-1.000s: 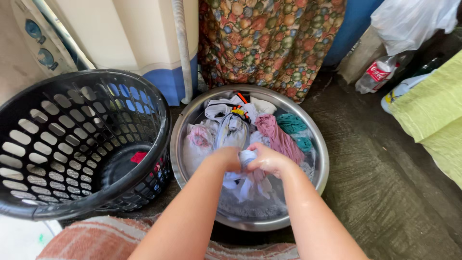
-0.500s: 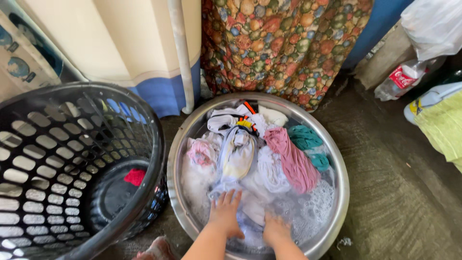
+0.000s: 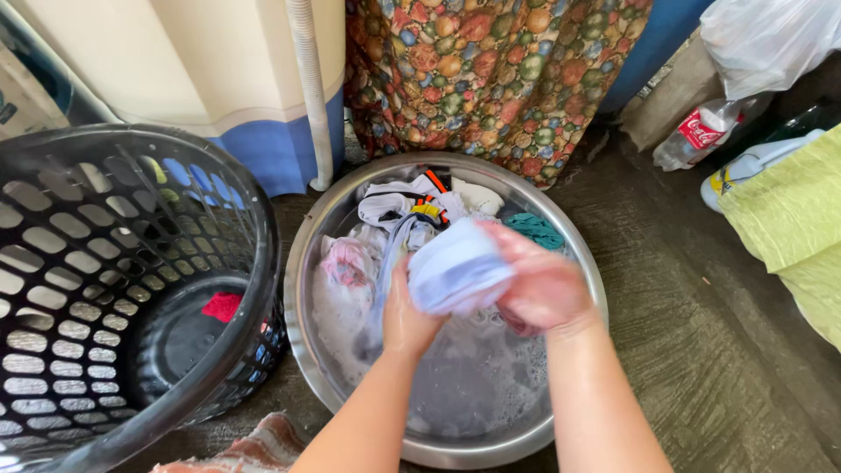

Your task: The person hand-washes clothes in a large metal basin filled with soapy water, scrubbing and wringing each garment one at a time, then squeezes out the water and places the wrung garments into a black plastic laundry basket beside the basin.

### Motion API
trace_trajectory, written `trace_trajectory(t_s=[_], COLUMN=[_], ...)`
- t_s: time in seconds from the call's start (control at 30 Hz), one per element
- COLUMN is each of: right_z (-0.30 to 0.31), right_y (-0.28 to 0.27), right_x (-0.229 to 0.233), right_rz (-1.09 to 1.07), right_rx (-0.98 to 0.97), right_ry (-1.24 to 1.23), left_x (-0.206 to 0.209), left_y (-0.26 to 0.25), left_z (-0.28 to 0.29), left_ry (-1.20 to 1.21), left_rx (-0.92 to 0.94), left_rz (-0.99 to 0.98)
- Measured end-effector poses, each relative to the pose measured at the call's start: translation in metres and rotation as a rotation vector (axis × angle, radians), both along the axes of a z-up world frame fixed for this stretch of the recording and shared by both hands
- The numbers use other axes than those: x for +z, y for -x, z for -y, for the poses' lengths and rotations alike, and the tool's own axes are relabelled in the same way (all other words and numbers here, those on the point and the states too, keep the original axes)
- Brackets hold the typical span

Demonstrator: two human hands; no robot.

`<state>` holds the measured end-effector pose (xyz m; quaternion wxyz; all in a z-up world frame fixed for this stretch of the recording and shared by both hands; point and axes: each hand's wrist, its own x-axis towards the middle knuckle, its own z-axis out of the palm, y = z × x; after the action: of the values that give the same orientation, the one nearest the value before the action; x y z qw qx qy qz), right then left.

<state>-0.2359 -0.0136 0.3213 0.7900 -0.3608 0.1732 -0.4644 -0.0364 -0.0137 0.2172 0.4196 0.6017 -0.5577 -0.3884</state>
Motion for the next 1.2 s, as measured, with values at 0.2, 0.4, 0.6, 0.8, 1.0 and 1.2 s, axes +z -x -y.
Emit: trace_trajectory(t_s=[0.2,0.4,0.6,0.8,1.0,1.2], right_z=[0.0,-0.01,0.013,0.019,0.006,0.019], right_y=[-0.003,-0.092,-0.028,-0.015,-0.051,-0.05], right_x=[-0.039,-0.104,-0.061,-0.022,-0.014,-0.05], right_rz=[0.021,0.176,0.262,-0.102,0.068,0.17], right_rx=[-0.595,-0.608,-0.83,-0.542,-0.658,-0.475], right_ry=[-0.243,-0.62,-0.302,0.206,0.007,-0.371], left_x=[0.082,0.081,0.031,0.031,0.069,0.098], left_y=[0.033,0.071,0.021,-0.014,0.018,0.025], left_z=[0.027,0.013,0.029,0.016,0.052,0.028], left_ry=[0.082,0.166,-0.05,-0.766,-0.373,0.259], left_rx=[0.214,0.086,-0.271,-0.629,-0.155,-0.147], left_rz=[-0.302,-0.508,-0.639,-1.391,-1.412,-0.691])
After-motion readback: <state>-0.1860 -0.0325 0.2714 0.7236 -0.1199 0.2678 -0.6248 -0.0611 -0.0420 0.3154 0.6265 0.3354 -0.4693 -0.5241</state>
